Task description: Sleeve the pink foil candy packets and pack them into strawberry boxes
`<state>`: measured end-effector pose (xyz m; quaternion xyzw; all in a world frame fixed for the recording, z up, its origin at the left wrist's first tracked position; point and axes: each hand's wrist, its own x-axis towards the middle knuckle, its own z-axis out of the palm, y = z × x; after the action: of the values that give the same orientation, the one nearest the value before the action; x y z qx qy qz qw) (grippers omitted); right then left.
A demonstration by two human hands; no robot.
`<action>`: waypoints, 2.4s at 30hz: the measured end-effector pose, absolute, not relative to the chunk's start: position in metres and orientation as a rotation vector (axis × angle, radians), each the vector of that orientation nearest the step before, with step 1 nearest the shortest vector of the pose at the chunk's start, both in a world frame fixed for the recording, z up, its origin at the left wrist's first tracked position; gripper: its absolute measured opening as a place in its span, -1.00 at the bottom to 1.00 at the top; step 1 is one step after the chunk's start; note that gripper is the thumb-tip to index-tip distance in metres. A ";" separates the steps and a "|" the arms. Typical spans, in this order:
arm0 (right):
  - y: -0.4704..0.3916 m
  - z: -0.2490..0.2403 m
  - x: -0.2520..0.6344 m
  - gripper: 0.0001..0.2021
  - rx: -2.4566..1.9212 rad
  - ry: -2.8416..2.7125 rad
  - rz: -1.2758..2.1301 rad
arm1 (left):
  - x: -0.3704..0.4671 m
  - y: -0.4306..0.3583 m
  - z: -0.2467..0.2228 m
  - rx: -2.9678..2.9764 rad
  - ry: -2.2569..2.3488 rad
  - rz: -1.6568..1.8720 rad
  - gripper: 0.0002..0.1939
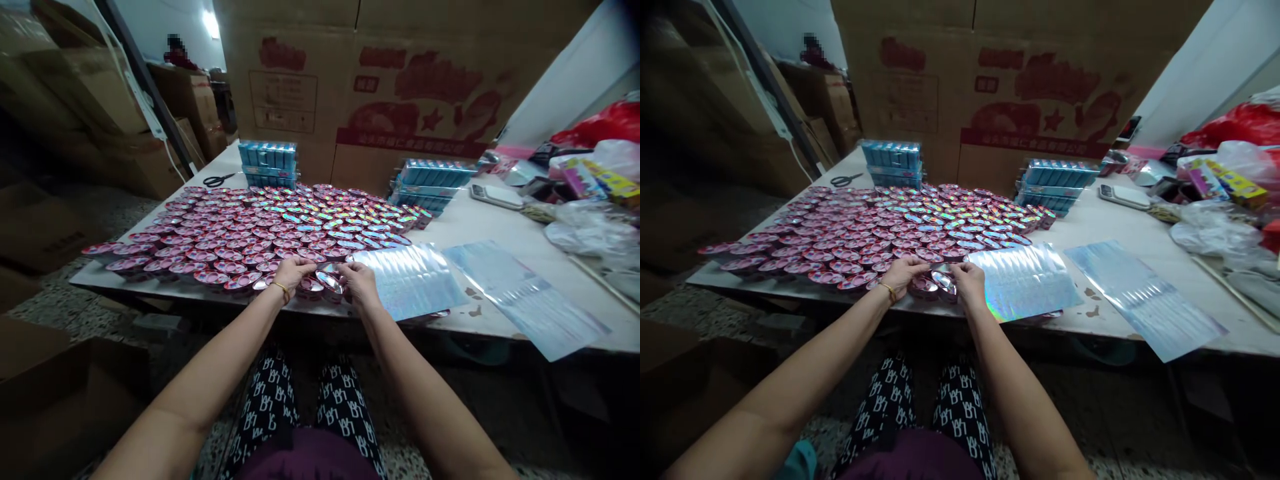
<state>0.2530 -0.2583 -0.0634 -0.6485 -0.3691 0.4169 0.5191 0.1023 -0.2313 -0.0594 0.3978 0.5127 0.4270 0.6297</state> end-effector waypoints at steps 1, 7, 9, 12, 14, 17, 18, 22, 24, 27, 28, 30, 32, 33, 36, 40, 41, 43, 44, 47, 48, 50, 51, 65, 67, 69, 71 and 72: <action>-0.255 -0.065 0.257 -0.80 -1.601 -0.936 0.945 | 0.107 -0.227 -0.062 0.946 1.219 0.992 -0.83; -0.239 -0.075 0.281 -0.83 -1.960 -1.319 0.429 | 0.131 -0.205 -0.078 1.344 1.586 0.946 -0.85; -0.236 -0.075 0.285 -0.83 -2.044 -1.385 0.376 | 0.136 -0.201 -0.080 1.502 1.721 0.852 -0.78; -0.234 -0.074 0.286 -0.81 -2.130 -1.456 0.348 | 0.142 -0.200 -0.077 1.669 1.869 0.720 -0.73; -0.233 -0.072 0.285 -0.81 -2.176 -1.481 0.354 | 0.144 -0.199 -0.073 1.738 1.916 0.656 -0.72; -0.231 -0.071 0.284 -0.82 -2.253 -1.497 0.389 | 0.147 -0.197 -0.070 1.811 1.945 0.547 -0.71; -0.230 -0.070 0.284 -0.82 -2.274 -1.508 0.403 | 0.148 -0.196 -0.069 1.840 1.948 0.504 -0.71; -0.231 -0.065 0.284 -0.79 -2.341 -1.551 0.388 | 0.152 -0.196 -0.065 2.009 1.967 0.334 -0.68; -0.235 -0.062 0.284 -0.74 -2.336 -1.616 0.294 | 0.153 -0.201 -0.063 2.127 1.954 0.305 -0.70; -0.246 -0.059 0.281 -0.73 -2.268 -1.872 0.181 | 0.152 -0.213 -0.062 2.336 1.849 0.306 -0.72; -0.251 -0.058 0.280 -0.71 -2.252 -1.967 0.171 | 0.150 -0.217 -0.062 2.397 1.812 0.291 -0.73; -0.259 -0.055 0.280 -0.69 -2.235 -2.123 0.180 | 0.148 -0.223 -0.062 2.469 1.757 0.213 -0.74; -0.263 -0.050 0.287 -0.69 -2.185 -2.188 0.158 | 0.147 -0.226 -0.061 2.458 1.732 0.213 -0.74; -0.262 -0.046 0.294 -0.68 -2.146 -2.168 0.117 | 0.148 -0.226 -0.060 2.434 1.712 0.275 -0.74; -0.248 -0.036 0.332 -0.66 -2.009 -1.963 -0.081 | 0.165 -0.220 -0.057 2.281 1.555 0.588 -0.75; -0.211 -0.037 0.389 -0.68 -1.886 -1.959 -0.141 | 0.214 -0.202 -0.061 1.946 1.392 0.750 -0.68; -0.203 -0.041 0.397 -0.70 -1.875 -2.014 -0.107 | 0.228 -0.197 -0.063 1.883 1.403 0.740 -0.66; -0.191 -0.051 0.407 -0.73 -1.864 -2.110 -0.043 | 0.250 -0.184 -0.069 1.771 1.465 0.681 -0.66; -0.188 -0.057 0.408 -0.74 -1.858 -2.142 -0.023 | 0.258 -0.179 -0.071 1.727 1.501 0.647 -0.67; -0.188 -0.072 0.406 -0.76 -1.835 -2.197 -0.006 | 0.270 -0.168 -0.075 1.661 1.572 0.602 -0.73; -0.189 -0.077 0.405 -0.75 -1.831 -2.201 -0.014 | 0.271 -0.168 -0.076 1.666 1.587 0.602 -0.72; -0.191 -0.083 0.406 -0.73 -1.830 -2.208 -0.045 | 0.272 -0.169 -0.075 1.729 1.603 0.581 -0.67; -0.191 -0.084 0.407 -0.73 -1.825 -2.214 -0.063 | 0.273 -0.171 -0.074 1.783 1.603 0.561 -0.63; -0.195 -0.093 0.428 -0.82 -1.568 -2.215 0.020 | 0.274 -0.189 -0.076 2.094 1.569 0.511 -0.69; -0.200 -0.095 0.428 -0.81 -1.569 -2.249 -0.025 | 0.275 -0.191 -0.077 2.102 1.578 0.500 -0.72; -0.206 -0.095 0.429 -0.79 -1.560 -2.287 -0.038 | 0.276 -0.191 -0.078 2.112 1.588 0.495 -0.72; -0.213 -0.090 0.431 -0.78 -1.556 -2.273 -0.043 | 0.276 -0.191 -0.080 2.120 1.590 0.495 -0.73; -0.217 -0.086 0.431 -0.79 -1.552 -2.255 -0.051 | 0.276 -0.192 -0.081 2.119 1.592 0.499 -0.73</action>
<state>0.4314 -0.2175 -0.0855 -0.5553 -0.8069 -0.0183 0.2007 0.2764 -0.1916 -0.0807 0.7663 0.5759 0.1805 0.2203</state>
